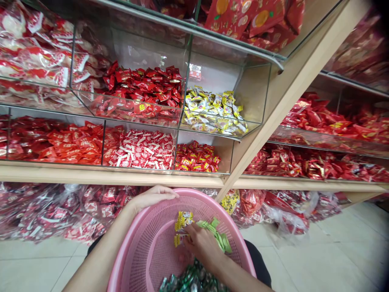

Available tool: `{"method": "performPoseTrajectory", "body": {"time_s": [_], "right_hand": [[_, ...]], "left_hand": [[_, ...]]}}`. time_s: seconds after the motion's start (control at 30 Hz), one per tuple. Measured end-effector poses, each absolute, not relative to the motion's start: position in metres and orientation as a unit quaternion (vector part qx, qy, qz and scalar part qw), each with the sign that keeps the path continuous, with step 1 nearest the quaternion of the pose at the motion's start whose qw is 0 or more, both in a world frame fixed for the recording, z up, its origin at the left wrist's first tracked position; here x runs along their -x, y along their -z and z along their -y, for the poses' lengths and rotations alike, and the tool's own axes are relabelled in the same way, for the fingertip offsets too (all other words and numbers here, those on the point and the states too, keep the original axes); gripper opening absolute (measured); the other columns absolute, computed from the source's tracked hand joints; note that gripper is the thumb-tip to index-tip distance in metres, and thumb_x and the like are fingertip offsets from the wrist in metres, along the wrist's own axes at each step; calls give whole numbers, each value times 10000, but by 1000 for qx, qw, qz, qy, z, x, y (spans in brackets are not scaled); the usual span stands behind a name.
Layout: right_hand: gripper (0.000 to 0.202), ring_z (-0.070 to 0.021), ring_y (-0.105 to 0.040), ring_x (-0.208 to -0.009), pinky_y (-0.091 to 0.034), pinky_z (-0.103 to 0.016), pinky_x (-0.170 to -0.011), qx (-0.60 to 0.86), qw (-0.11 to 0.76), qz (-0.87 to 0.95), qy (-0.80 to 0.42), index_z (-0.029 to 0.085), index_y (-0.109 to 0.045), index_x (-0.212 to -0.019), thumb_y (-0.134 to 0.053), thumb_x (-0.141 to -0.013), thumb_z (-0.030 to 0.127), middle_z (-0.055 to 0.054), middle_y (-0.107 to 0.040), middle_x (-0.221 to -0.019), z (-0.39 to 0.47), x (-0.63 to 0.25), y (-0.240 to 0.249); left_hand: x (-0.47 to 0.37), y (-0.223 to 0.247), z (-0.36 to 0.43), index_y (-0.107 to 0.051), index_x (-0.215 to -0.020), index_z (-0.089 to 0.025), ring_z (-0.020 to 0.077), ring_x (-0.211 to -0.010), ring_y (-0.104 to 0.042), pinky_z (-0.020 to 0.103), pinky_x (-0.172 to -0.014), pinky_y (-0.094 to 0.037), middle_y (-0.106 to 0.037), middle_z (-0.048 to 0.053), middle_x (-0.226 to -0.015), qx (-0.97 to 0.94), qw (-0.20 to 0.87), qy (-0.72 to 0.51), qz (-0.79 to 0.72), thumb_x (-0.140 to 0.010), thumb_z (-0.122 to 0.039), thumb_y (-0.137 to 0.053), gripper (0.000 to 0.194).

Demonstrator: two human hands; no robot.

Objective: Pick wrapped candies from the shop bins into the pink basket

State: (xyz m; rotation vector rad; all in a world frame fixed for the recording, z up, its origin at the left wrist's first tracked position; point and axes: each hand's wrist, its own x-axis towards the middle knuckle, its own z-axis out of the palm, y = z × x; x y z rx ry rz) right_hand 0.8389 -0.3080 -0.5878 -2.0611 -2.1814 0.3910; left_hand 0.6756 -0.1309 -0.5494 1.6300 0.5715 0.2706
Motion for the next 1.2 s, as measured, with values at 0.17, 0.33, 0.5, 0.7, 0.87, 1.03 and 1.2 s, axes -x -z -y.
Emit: {"method": "performPoseTrajectory", "body": {"time_s": [0.17,0.33,0.5,0.7,0.87,1.03,1.2], "right_hand": [[201,-202,-662,-768,-422,-256,-556,628,-20,771,-103,189,-579,-978,-600,-779,198,-62,-656,-963,299,-828,600],[290,-218,-666,-742,-439,-270,-548,646,-36,759,-69,170,-541,-1017,-623,-740,148,-75,-651,-965,294,-827,614],[251,-207,-661,-720,-420,-255,-549,650,9,754,-93,204,-544,-1004,-631,-774,256,-53,-659,-951,299,-834,582],[232,-135,-588,-637,-413,-237,-582,589,259,765,28,201,-564,-1074,-455,-906,317,-31,-635,-803,281,-865,464],[223,-125,-556,-675,-430,-260,-655,542,427,700,184,152,-612,-982,-463,-875,279,-40,-622,-774,238,-895,347],[221,-137,-561,-663,-432,-279,-641,597,377,704,77,131,-672,-800,-599,-764,337,-40,-655,-737,198,-925,287],[294,-144,-589,-686,-459,-278,-649,574,330,748,-46,140,-710,-805,-636,-719,411,-41,-690,-764,194,-945,289]], "left_hand": [[-676,548,131,-716,-1008,-201,202,-1012,-591,316,-957,-381,-711,46,-1040,-715,642,-122,-249,-756,-401,-656,327],[-674,551,131,-716,-1002,-190,208,-995,-601,314,-931,-400,-706,53,-1054,-715,640,-122,-253,-759,-418,-650,340],[-674,554,129,-714,-1009,-185,207,-995,-604,310,-928,-405,-709,56,-1047,-725,630,-125,-249,-757,-440,-647,365],[-676,556,128,-727,-969,-174,220,-986,-614,320,-927,-412,-715,67,-1037,-718,638,-134,-242,-744,-486,-646,393],[-676,556,130,-737,-940,-183,228,-968,-619,327,-921,-414,-721,70,-1015,-709,645,-140,-247,-707,-513,-675,409],[-675,556,130,-739,-926,-182,239,-965,-619,339,-917,-417,-723,68,-1003,-708,645,-142,-251,-676,-547,-686,445],[-674,561,127,-739,-933,-183,248,-989,-613,339,-930,-413,-721,72,-1012,-709,639,-150,-257,-658,-565,-692,473]]}}
